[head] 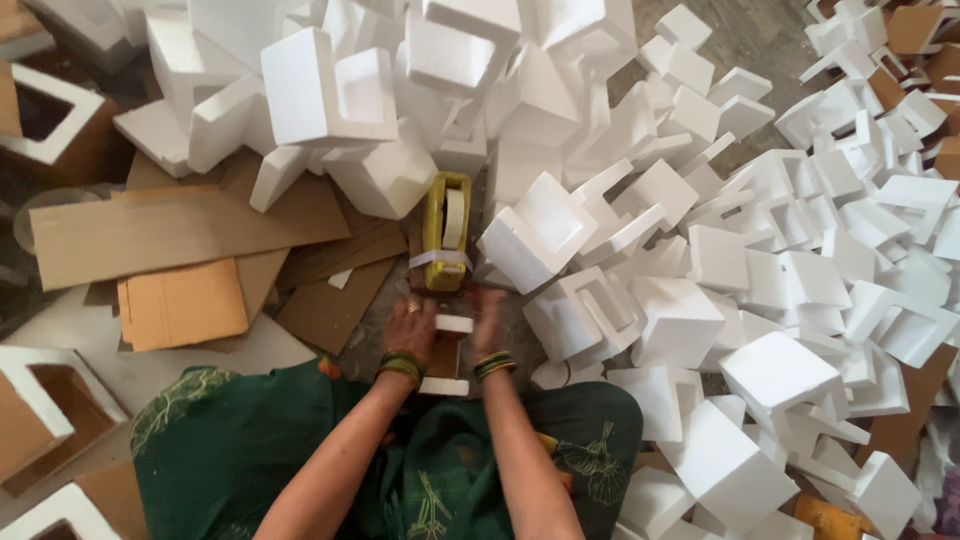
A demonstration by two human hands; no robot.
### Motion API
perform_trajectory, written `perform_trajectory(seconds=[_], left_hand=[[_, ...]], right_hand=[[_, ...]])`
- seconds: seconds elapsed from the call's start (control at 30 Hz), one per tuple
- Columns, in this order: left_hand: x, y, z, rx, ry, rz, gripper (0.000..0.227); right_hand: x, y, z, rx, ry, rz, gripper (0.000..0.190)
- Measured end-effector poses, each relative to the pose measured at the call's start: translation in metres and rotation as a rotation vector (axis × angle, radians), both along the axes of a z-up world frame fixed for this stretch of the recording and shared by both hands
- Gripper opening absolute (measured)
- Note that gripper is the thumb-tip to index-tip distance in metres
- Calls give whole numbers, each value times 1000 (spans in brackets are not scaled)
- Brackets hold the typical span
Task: The person sits on the floor and assembles small packaging units by inserting white foam inserts into cardboard frames. They use a tape dispenser to secure the components together, repeating the process for multiple units.
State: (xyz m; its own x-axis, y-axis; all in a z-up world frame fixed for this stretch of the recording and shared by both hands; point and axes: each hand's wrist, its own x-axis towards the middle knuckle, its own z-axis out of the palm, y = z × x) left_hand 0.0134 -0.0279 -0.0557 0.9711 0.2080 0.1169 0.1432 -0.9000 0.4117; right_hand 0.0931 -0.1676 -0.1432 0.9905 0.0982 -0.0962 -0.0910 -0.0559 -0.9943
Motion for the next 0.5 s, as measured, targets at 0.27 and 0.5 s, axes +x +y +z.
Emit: perform_trajectory(seconds=[0.27,0.5], left_hand=[[5,8,-18,-174,151,-21,53],[6,37,-70,-645,45,-137,67]], right_hand=[[-18,-24,62,-466,-374,438,49],[-14,-67,79,-847,-458,570,51]])
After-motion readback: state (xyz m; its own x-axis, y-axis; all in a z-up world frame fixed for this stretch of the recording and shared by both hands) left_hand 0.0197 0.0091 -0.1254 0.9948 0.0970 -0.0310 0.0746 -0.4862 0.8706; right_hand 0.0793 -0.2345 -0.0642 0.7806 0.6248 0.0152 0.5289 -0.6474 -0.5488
